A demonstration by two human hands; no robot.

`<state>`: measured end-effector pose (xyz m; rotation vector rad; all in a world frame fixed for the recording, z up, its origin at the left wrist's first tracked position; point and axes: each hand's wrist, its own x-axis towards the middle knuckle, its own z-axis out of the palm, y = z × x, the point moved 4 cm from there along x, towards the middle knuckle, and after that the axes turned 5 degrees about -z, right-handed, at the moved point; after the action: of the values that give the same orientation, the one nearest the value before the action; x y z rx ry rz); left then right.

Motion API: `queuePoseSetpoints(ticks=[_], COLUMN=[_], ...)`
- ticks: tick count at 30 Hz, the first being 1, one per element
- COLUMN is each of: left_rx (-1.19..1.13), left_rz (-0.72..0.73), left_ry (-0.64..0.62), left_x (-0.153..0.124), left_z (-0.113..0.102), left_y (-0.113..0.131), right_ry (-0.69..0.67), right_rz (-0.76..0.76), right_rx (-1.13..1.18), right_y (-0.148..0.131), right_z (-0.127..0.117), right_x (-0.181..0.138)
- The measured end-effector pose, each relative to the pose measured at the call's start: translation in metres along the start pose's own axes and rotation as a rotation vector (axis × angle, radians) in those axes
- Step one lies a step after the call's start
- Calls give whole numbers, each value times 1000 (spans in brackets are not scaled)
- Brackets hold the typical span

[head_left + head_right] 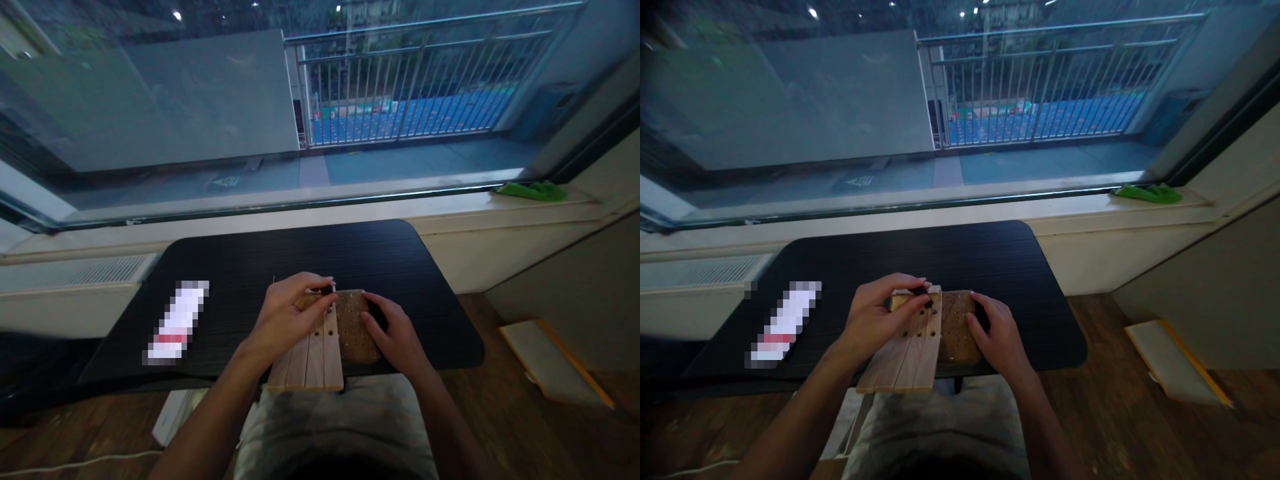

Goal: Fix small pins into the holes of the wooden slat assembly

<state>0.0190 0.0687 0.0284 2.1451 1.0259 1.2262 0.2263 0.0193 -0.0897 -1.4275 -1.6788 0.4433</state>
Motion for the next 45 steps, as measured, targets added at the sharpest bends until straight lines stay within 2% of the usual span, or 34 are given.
queuePoseSetpoints(ticks=[17,30,40,45], left_rx=[59,66,-29,-103], left_rz=[10,5,-7,-65], left_ry=[-9,-127,-237,-238], left_x=[0,0,5,5], left_z=[0,2,2,4], left_y=[7,4,7,7], right_ry=[6,-2,-5,1], right_rz=[8,17,18,27], right_rx=[5,15,25,17], right_y=[-2,-1,-3,-3], right_z=[0,-1,-2,-2], right_x=[1,1,1,1])
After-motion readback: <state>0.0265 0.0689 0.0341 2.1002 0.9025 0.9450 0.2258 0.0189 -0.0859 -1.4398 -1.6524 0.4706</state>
